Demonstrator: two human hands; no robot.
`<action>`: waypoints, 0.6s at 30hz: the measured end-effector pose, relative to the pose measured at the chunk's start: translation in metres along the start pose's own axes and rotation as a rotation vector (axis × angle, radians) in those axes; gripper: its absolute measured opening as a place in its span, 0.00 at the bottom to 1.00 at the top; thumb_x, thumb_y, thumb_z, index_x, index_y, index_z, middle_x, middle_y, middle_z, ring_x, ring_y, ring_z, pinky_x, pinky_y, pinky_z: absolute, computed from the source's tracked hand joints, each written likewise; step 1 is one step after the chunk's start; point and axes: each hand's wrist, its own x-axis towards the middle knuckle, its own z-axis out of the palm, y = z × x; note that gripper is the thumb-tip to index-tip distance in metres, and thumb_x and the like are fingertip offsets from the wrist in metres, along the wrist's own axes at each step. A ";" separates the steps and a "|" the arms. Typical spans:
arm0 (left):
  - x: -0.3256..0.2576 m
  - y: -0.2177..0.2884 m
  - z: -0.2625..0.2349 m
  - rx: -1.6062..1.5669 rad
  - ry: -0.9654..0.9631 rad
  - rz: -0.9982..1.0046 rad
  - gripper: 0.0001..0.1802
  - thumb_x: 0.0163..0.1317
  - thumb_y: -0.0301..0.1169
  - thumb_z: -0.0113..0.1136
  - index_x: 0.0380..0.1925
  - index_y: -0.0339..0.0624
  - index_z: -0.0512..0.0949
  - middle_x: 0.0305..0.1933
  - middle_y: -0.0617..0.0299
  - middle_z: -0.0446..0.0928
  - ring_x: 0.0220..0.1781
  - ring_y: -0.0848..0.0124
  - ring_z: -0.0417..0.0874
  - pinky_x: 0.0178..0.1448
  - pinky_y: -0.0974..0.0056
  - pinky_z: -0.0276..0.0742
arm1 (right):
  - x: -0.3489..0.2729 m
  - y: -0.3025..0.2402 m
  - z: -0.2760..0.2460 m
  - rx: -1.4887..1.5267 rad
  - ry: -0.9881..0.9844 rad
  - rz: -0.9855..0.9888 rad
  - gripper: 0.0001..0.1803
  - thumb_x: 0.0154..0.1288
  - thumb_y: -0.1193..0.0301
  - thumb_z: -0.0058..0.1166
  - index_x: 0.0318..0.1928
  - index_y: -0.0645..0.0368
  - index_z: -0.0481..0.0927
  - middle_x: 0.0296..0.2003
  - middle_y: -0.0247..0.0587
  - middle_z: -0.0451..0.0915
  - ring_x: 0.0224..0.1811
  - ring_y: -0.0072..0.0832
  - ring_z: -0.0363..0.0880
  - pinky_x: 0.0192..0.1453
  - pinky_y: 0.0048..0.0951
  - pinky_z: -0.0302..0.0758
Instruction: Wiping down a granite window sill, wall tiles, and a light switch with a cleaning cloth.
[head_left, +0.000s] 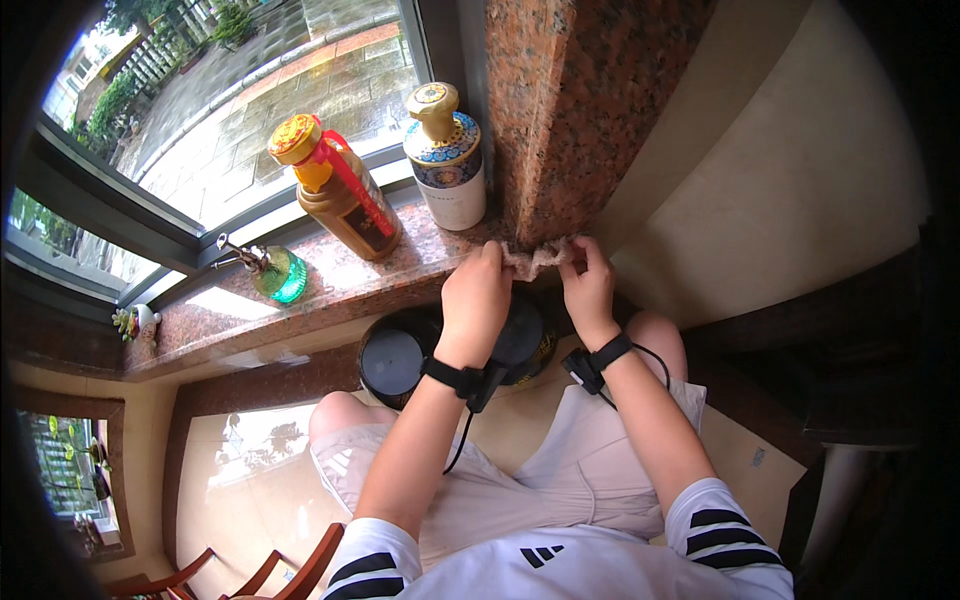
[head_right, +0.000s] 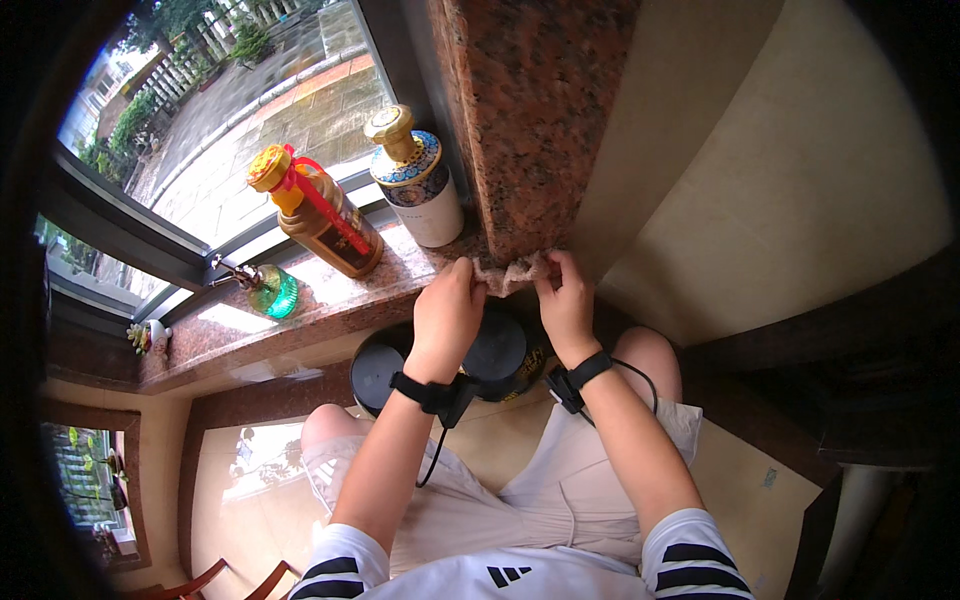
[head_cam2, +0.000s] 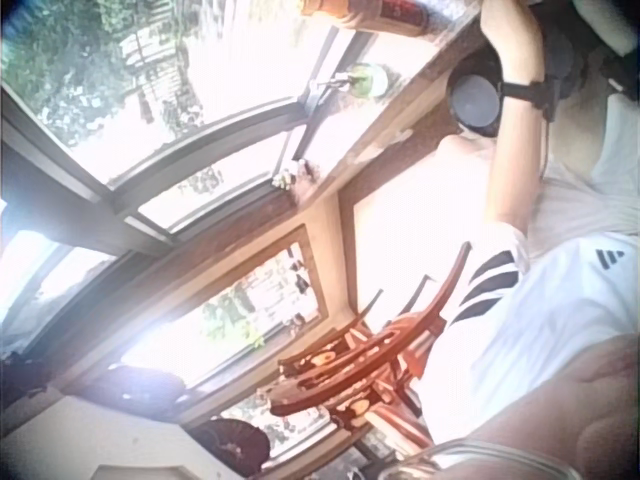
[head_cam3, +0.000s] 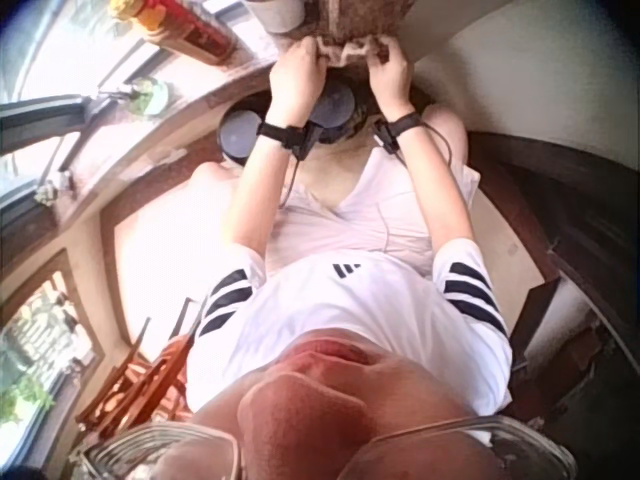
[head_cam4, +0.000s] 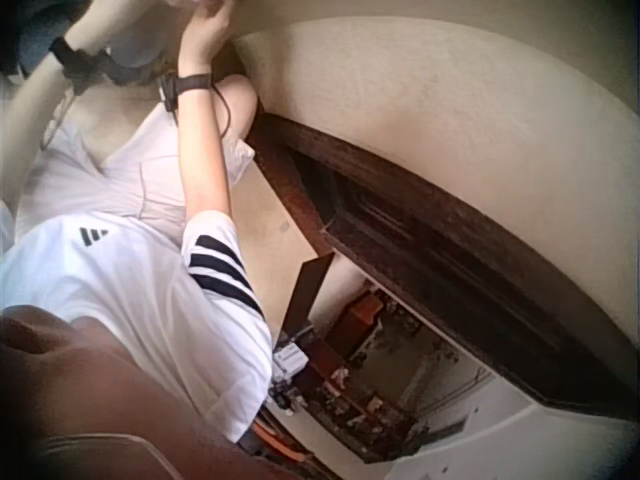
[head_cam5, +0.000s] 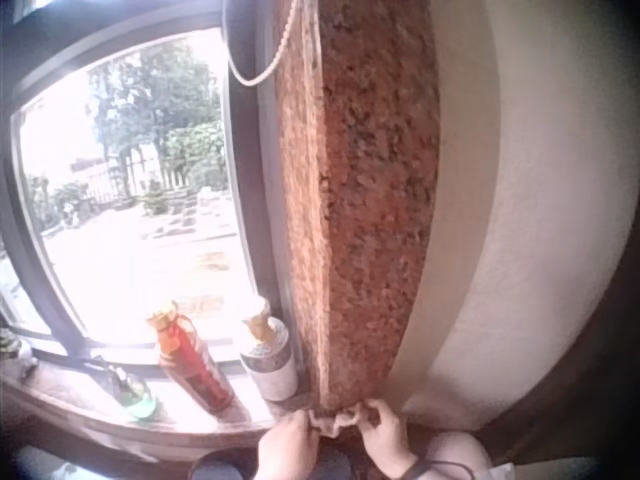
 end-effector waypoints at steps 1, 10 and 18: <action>-0.004 0.000 -0.002 -0.004 -0.003 0.000 0.10 0.62 0.30 0.62 0.36 0.38 0.71 0.35 0.45 0.78 0.41 0.42 0.80 0.41 0.45 0.76 | 0.000 0.003 0.000 -0.004 0.001 0.002 0.12 0.65 0.78 0.59 0.49 0.63 0.77 0.31 0.48 0.83 0.33 0.39 0.84 0.40 0.36 0.79; -0.027 -0.004 -0.033 -0.267 -0.074 -0.026 0.09 0.69 0.30 0.58 0.41 0.36 0.81 0.41 0.47 0.80 0.42 0.46 0.82 0.46 0.53 0.78 | -0.002 0.004 0.001 0.116 0.031 -0.044 0.13 0.65 0.79 0.61 0.49 0.69 0.78 0.35 0.44 0.85 0.35 0.27 0.84 0.42 0.29 0.80; -0.029 -0.032 -0.075 -0.540 0.141 -0.109 0.13 0.67 0.25 0.60 0.50 0.33 0.77 0.45 0.48 0.79 0.41 0.59 0.83 0.43 0.61 0.79 | -0.016 -0.079 0.023 0.376 0.045 -0.038 0.14 0.71 0.79 0.57 0.54 0.71 0.75 0.46 0.43 0.83 0.48 0.24 0.82 0.54 0.26 0.79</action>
